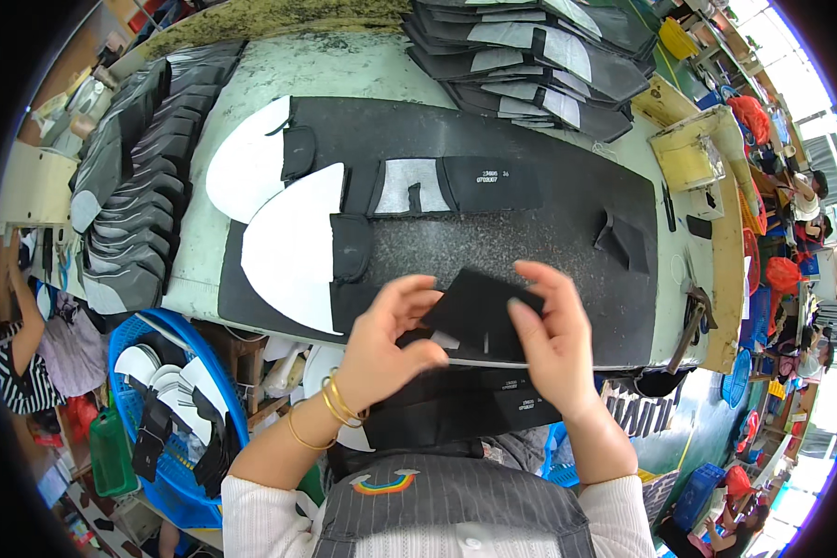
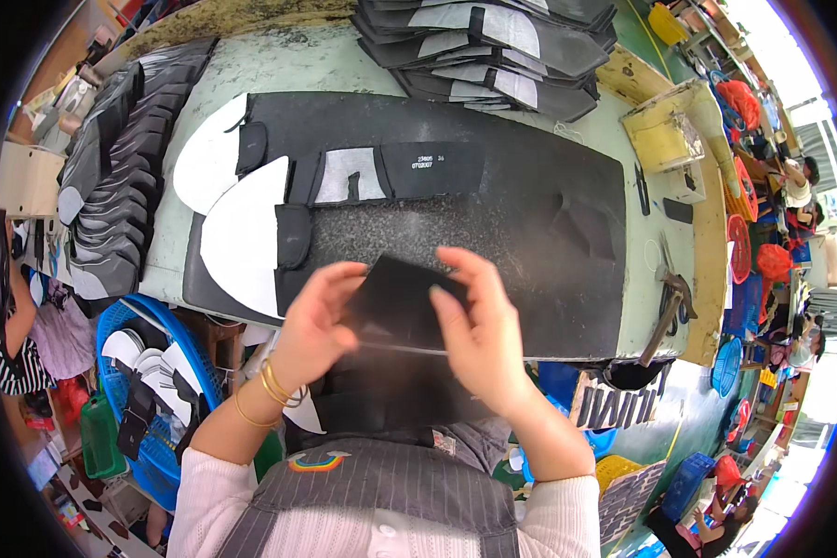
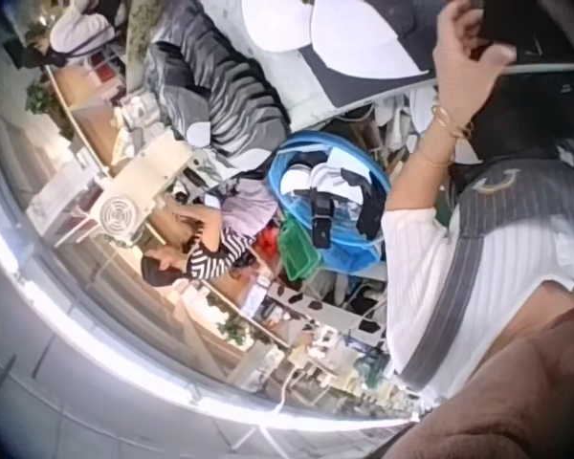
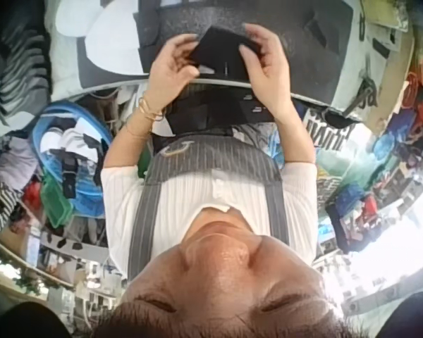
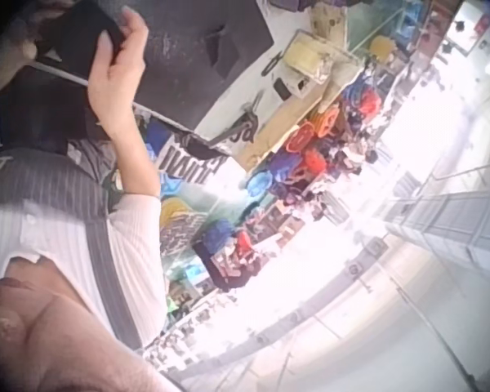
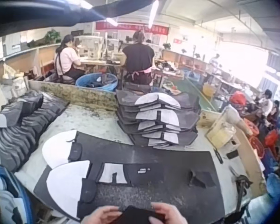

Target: The person places a stack of shoe pieces onto the work surface, aligns and presses fabric patches onto each shoe piece by hand, and puts the assembled shoe pieces into a basket.

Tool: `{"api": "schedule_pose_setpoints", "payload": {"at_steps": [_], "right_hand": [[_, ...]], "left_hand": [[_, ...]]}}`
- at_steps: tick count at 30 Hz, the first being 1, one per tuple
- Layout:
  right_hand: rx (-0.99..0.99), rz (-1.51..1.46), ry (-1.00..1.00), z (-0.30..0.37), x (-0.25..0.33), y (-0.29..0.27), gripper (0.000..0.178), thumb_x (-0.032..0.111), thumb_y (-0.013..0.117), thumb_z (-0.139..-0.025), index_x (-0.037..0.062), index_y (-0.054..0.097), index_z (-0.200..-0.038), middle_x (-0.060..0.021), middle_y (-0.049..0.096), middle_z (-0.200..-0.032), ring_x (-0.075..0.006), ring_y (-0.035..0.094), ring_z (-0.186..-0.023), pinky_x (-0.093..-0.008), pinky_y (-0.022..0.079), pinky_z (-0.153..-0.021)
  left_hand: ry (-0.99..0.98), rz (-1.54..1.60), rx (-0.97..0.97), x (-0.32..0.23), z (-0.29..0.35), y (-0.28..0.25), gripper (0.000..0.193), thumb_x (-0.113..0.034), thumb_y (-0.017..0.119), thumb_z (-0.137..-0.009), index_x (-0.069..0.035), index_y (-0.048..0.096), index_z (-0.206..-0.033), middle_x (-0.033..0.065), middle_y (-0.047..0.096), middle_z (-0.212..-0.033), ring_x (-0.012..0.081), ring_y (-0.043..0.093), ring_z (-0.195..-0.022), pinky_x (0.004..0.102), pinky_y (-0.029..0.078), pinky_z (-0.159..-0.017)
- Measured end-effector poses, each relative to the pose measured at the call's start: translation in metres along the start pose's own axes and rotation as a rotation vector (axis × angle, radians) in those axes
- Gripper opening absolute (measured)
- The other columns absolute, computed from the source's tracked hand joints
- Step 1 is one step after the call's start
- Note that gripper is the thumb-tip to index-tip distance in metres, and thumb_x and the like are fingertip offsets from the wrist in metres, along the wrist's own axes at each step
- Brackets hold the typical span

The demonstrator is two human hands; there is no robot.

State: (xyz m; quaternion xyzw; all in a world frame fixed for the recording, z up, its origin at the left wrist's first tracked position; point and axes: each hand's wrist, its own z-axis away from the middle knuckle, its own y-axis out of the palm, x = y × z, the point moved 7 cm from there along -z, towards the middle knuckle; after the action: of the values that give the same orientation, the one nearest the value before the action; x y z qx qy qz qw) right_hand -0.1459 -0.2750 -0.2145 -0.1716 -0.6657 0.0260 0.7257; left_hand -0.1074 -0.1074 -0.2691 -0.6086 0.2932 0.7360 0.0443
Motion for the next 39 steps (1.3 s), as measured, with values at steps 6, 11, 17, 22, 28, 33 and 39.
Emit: {"api": "schedule_pose_setpoints", "payload": {"at_steps": [6,11,17,22,28,33,39], "right_hand": [[0.162,0.443,-0.152,0.005,0.007,0.02,0.046,0.0,0.061,-0.082,-0.0034,0.04,-0.124,-0.0278,0.061,-0.092,-0.042,0.064,-0.08,-0.0405,0.051,-0.067],[0.098,0.525,-0.19,0.002,0.005,0.019,0.044,0.002,0.064,-0.081,-0.0046,0.041,-0.119,-0.028,0.061,-0.087,-0.041,0.064,-0.074,-0.0408,0.051,-0.061],[0.131,0.537,-0.12,-0.006,0.0,0.019,0.043,0.002,0.064,-0.081,-0.0046,0.041,-0.117,-0.0262,0.06,-0.084,-0.041,0.063,-0.073,-0.0414,0.051,-0.059],[0.156,0.582,-0.079,-0.01,-0.006,0.022,0.046,0.003,0.064,-0.08,-0.0034,0.04,-0.118,-0.0255,0.06,-0.086,-0.0431,0.062,-0.073,-0.0445,0.05,-0.061],[0.245,0.528,-0.143,-0.008,0.002,0.017,0.053,0.003,0.063,-0.079,-0.0046,0.036,-0.124,-0.0281,0.051,-0.114,-0.0444,0.057,-0.094,-0.0435,0.05,-0.075],[0.547,0.798,-0.581,0.008,0.032,0.021,0.05,0.002,0.063,-0.065,-0.0074,0.053,-0.113,-0.0215,0.049,-0.122,-0.0354,0.051,-0.111,-0.0382,0.047,-0.091],[0.541,0.817,-0.685,0.007,0.013,0.03,0.035,0.006,0.058,-0.07,-0.0041,0.056,-0.104,-0.0147,0.058,-0.108,-0.0323,0.056,-0.108,-0.0368,0.051,-0.084]], "left_hand": [[-0.005,-0.573,-0.147,-0.001,0.001,0.001,0.043,-0.003,0.068,-0.082,-0.001,0.045,-0.117,0.0044,0.064,-0.08,0.0077,0.061,-0.066,0.0214,0.048,-0.057],[0.107,-0.736,-0.202,-0.012,-0.004,0.007,0.039,-0.005,0.065,-0.084,-0.001,0.044,-0.117,0.009,0.061,-0.075,0.0185,0.063,-0.058,0.0278,0.049,-0.052],[0.145,-0.82,-0.172,-0.013,-0.01,0.01,0.039,-0.003,0.065,-0.081,-0.002,0.045,-0.114,0.0082,0.058,-0.073,0.0211,0.061,-0.054,0.0302,0.048,-0.049],[0.186,-0.964,-0.153,-0.018,-0.015,0.018,0.033,-0.002,0.065,-0.081,-0.004,0.049,-0.11,0.0057,0.059,-0.074,0.0198,0.062,-0.057,0.0301,0.048,-0.053],[0.567,-1.441,0.027,-0.035,-0.015,0.045,0.026,-0.009,0.063,-0.07,-0.006,0.057,-0.095,0.0076,0.053,-0.093,0.0233,0.057,-0.085,0.0326,0.05,-0.068],[0.517,-1.275,0.27,-0.019,-0.007,0.044,0.034,-0.009,0.063,-0.068,-0.002,0.057,-0.101,0.0097,0.054,-0.104,0.0285,0.055,-0.098,0.035,0.05,-0.079],[0.375,-0.933,0.342,-0.029,-0.007,0.032,0.042,-0.004,0.071,-0.067,0.0,0.057,-0.106,0.0116,0.055,-0.111,0.0348,0.051,-0.109,0.04,0.045,-0.092]]}}
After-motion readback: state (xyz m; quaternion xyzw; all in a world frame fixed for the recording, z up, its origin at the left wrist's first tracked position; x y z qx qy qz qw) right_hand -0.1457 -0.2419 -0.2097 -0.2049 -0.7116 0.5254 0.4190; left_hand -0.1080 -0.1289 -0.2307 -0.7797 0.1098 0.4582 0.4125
